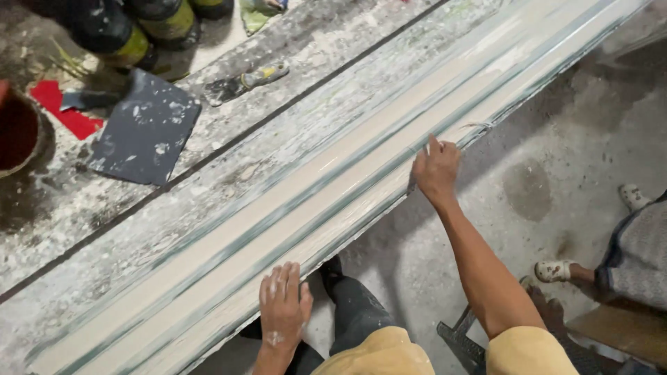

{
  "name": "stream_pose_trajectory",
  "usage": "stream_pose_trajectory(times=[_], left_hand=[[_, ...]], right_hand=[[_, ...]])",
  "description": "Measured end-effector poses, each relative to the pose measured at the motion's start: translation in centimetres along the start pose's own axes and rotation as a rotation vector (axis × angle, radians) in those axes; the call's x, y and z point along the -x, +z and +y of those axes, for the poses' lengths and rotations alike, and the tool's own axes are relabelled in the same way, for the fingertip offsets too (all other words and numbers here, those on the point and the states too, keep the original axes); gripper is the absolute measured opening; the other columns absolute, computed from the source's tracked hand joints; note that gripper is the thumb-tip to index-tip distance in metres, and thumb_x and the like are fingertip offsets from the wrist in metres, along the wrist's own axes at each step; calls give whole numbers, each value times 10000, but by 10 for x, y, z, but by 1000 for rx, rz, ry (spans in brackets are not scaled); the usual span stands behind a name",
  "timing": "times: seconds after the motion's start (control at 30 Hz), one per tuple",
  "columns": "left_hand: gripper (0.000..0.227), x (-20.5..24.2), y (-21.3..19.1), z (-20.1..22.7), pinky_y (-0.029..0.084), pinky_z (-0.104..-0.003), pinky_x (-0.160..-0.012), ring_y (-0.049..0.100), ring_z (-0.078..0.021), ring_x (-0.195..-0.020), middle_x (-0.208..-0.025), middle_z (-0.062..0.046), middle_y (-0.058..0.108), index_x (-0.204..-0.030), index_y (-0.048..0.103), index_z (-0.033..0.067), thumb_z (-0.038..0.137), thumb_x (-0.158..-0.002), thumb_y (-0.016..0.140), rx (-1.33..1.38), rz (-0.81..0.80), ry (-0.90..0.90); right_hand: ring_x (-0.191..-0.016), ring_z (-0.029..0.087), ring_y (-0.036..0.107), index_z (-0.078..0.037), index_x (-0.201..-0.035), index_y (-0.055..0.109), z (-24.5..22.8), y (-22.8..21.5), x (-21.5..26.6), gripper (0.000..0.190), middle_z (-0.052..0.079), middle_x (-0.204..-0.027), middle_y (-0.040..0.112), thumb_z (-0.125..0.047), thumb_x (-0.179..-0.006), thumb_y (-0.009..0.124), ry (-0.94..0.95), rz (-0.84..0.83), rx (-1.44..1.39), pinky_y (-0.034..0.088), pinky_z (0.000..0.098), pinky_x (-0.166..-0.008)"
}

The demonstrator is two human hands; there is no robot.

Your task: Applying plaster paste to a long decorative mold and reinforcing it with layers of fiber.

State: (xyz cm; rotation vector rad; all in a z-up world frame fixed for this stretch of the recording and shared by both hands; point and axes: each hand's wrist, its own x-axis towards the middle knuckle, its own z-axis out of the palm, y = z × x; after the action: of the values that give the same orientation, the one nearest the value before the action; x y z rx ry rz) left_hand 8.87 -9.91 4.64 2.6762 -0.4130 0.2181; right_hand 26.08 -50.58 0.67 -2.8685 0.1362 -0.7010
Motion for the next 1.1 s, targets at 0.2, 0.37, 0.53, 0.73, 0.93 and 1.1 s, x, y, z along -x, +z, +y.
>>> stream_pose_trajectory(times=[0.2, 0.37, 0.53, 0.73, 0.93, 1.1], left_hand=[[413, -132, 21, 69, 488, -460, -964, 625, -338, -1127, -1192, -138, 657, -1333, 623, 30, 185, -952, 605, 189, 35, 189], [428, -207, 97, 102, 521, -445, -853, 666, -323, -1066, -1114, -112, 686, -1380, 628, 112, 250, -976, 601, 177, -59, 376], [516, -255, 120, 139, 505, -451, -824, 631, -358, -1131, -1253, -118, 665, -1427, 565, 217, 246, -918, 642, 3, -272, 552], [427, -243, 134, 114, 460, -507, -960, 601, -403, -1230, -1417, -152, 622, -1333, 669, 160, 364, -962, 604, -140, -217, 724], [538, -223, 137, 83, 387, -547, -1090, 474, -436, -1393, -1561, -179, 501, -1445, 580, 150, 469, -1035, 440, -121, -191, 744], [634, -185, 99, 77, 305, -539, -1179, 363, -398, -1484, -1617, -156, 413, -1534, 456, 92, 444, -1006, 471, -162, -219, 725]], right_hand=[[-1033, 302, 573, -132, -931, 776, 9, 8, 14, 101, 97, -1035, 607, -214, -880, 749, -21, -47, -17, 448, 434, -885], [-1105, 369, 619, -113, -993, 729, -13, -4, 39, 89, 136, -1112, 640, -170, -923, 730, -52, 53, -143, 482, 492, -967], [-1216, 429, 600, -96, -1079, 711, -13, 12, 57, 152, 162, -1265, 644, -157, -944, 682, -36, 93, -107, 486, 519, -959], [-1407, 470, 479, 2, -1403, 573, -17, 8, 72, 577, 271, -1504, 523, -426, -1030, 473, -94, -9, -105, 367, 589, -1133], [-1458, 467, 415, -9, -1482, 495, -15, 5, 76, 740, 269, -1559, 462, -582, -1032, 367, -184, -34, -96, 292, 629, -1169], [-1517, 452, 287, 7, -1550, 392, -33, -5, 88, 756, 264, -1619, 342, -548, -1037, 408, -129, -166, -174, 231, 618, -1209]])
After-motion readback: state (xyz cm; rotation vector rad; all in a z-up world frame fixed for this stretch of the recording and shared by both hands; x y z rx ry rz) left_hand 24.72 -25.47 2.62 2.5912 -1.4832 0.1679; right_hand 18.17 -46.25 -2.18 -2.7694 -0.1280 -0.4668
